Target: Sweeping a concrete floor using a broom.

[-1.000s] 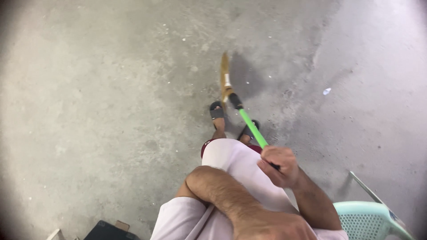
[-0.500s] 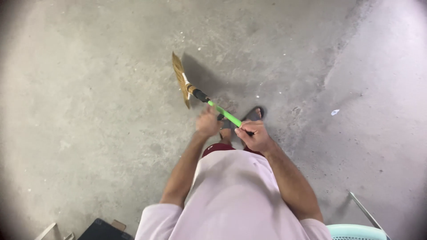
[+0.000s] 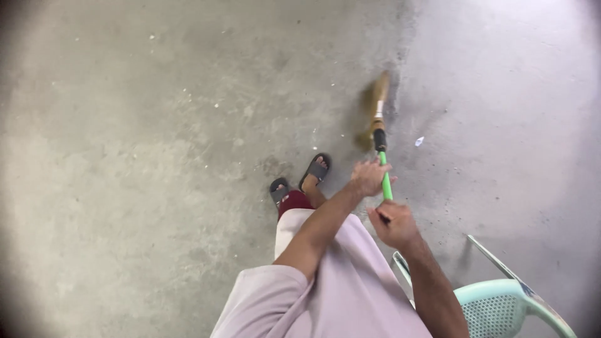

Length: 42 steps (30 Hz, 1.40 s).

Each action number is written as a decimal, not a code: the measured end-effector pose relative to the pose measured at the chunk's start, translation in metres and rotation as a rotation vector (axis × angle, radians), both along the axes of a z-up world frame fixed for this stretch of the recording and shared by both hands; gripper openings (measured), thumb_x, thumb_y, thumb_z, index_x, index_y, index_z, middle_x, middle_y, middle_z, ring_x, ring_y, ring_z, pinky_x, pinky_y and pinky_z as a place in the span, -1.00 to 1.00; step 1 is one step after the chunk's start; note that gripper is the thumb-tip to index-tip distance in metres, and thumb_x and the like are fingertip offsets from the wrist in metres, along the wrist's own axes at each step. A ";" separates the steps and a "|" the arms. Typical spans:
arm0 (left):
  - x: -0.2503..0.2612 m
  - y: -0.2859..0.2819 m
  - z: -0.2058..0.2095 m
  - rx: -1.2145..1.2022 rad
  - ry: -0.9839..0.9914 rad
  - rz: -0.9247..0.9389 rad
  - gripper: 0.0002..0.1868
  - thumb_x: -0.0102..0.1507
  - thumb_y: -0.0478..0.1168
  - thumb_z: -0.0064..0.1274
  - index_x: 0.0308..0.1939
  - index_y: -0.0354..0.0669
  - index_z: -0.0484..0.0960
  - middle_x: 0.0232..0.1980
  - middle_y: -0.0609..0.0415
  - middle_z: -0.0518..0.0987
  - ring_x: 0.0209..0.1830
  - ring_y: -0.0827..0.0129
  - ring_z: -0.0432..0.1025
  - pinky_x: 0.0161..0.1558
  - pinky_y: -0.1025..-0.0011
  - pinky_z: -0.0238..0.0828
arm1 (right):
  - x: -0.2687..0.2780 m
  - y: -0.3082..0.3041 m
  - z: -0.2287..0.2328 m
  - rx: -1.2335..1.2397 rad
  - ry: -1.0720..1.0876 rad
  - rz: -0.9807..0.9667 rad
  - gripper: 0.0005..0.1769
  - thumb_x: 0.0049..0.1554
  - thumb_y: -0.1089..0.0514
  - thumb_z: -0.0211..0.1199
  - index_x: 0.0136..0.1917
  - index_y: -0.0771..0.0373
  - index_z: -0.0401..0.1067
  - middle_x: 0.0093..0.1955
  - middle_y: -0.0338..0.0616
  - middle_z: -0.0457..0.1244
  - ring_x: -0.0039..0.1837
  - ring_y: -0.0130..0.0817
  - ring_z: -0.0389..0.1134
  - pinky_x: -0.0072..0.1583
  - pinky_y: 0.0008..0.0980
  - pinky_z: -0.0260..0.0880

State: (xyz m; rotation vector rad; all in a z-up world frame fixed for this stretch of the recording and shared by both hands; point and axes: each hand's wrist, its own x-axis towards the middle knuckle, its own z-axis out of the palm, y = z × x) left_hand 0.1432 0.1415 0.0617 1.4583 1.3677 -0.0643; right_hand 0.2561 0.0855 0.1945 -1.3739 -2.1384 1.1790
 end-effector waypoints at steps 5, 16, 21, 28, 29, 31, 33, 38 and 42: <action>-0.004 -0.018 0.007 0.451 -0.020 -0.077 -0.47 0.38 0.22 -0.16 0.27 0.05 0.53 0.26 -0.16 0.53 0.25 -0.03 0.45 0.19 -0.09 0.33 | -0.027 0.014 0.086 0.120 0.199 0.314 -0.62 0.02 0.34 0.35 -0.47 0.20 0.20 -0.49 -0.18 0.17 -0.43 -0.26 0.25 -0.34 -0.24 0.23; -0.287 -0.075 0.025 0.232 0.477 0.395 -0.53 0.33 0.19 -0.04 0.17 0.04 0.54 0.03 -0.17 0.59 -0.17 -0.07 0.59 -0.09 -0.01 0.51 | -0.214 0.057 0.057 -0.318 0.379 0.598 -0.65 0.15 0.12 0.35 -0.39 0.20 0.32 -0.41 -0.14 0.20 -0.32 -0.22 0.26 -0.24 -0.21 0.22; -0.398 -0.042 -0.072 0.076 0.606 0.493 -0.41 0.34 0.17 -0.07 0.28 -0.17 0.48 0.07 -0.34 0.56 -0.04 -0.16 0.55 -0.03 -0.09 0.45 | -0.321 0.088 -0.080 -0.576 0.296 0.393 -0.71 0.21 0.09 0.32 -0.28 0.29 0.49 -0.40 -0.10 0.29 -0.35 -0.45 0.25 -0.26 -0.29 0.24; -0.328 0.057 -0.113 0.102 0.260 0.096 -0.69 0.13 0.08 0.13 -0.18 0.04 0.69 -0.11 -0.09 0.66 -0.08 -0.01 0.57 -0.07 0.07 0.51 | -0.288 0.121 -0.057 -0.412 0.126 -0.053 -0.82 0.18 0.13 0.29 -0.18 0.28 0.51 -0.36 -0.06 0.32 -0.35 -0.45 0.28 -0.29 -0.33 0.33; -0.305 0.070 -0.108 0.180 0.227 -0.091 -0.64 0.16 0.10 0.10 -0.15 -0.03 0.65 -0.12 -0.10 0.66 -0.09 0.01 0.58 -0.07 0.10 0.53 | -0.275 0.123 -0.046 -0.408 0.030 -0.106 -0.78 0.18 0.12 0.30 -0.28 0.22 0.53 -0.36 -0.13 0.35 -0.36 -0.47 0.33 -0.30 -0.37 0.37; -0.282 0.119 -0.060 0.113 0.105 -0.078 -0.58 0.24 0.18 0.02 -0.14 -0.07 0.62 -0.18 -0.13 0.66 -0.16 0.00 0.59 -0.11 0.06 0.52 | -0.258 0.138 -0.028 -0.495 -0.074 -0.199 -0.76 0.20 0.10 0.27 -0.28 0.19 0.52 -0.39 -0.18 0.33 -0.41 -0.47 0.26 -0.37 -0.38 0.29; -0.267 0.144 -0.029 0.044 -0.014 -0.061 -0.50 0.33 0.26 -0.07 -0.12 -0.10 0.59 -0.23 -0.16 0.67 -0.23 0.00 0.59 -0.15 0.02 0.52 | -0.243 0.141 -0.015 -0.582 -0.176 -0.286 -0.75 0.21 0.07 0.25 -0.29 0.16 0.52 -0.41 -0.24 0.32 -0.45 -0.47 0.20 -0.45 -0.39 0.20; -0.271 0.117 0.007 0.613 -0.036 -0.143 -0.70 0.12 -0.06 0.06 -0.21 -0.19 0.59 -0.31 -0.23 0.61 -0.39 -0.15 0.58 -0.43 0.05 0.55 | -0.239 0.141 0.061 -0.153 0.086 0.227 -0.79 0.11 0.21 0.24 -0.35 0.14 0.31 -0.42 -0.24 0.24 -0.42 -0.35 0.24 -0.37 -0.33 0.26; -0.334 0.073 0.050 0.626 -0.025 -0.092 -0.80 0.29 -0.13 0.01 -0.20 -0.21 0.57 -0.35 -0.09 0.59 -0.44 0.12 0.56 -0.43 0.13 0.50 | -0.284 0.173 0.158 -0.226 0.489 0.473 -0.62 0.14 0.34 0.31 -0.39 0.17 0.21 -0.43 -0.18 0.15 -0.38 -0.21 0.24 -0.23 -0.19 0.26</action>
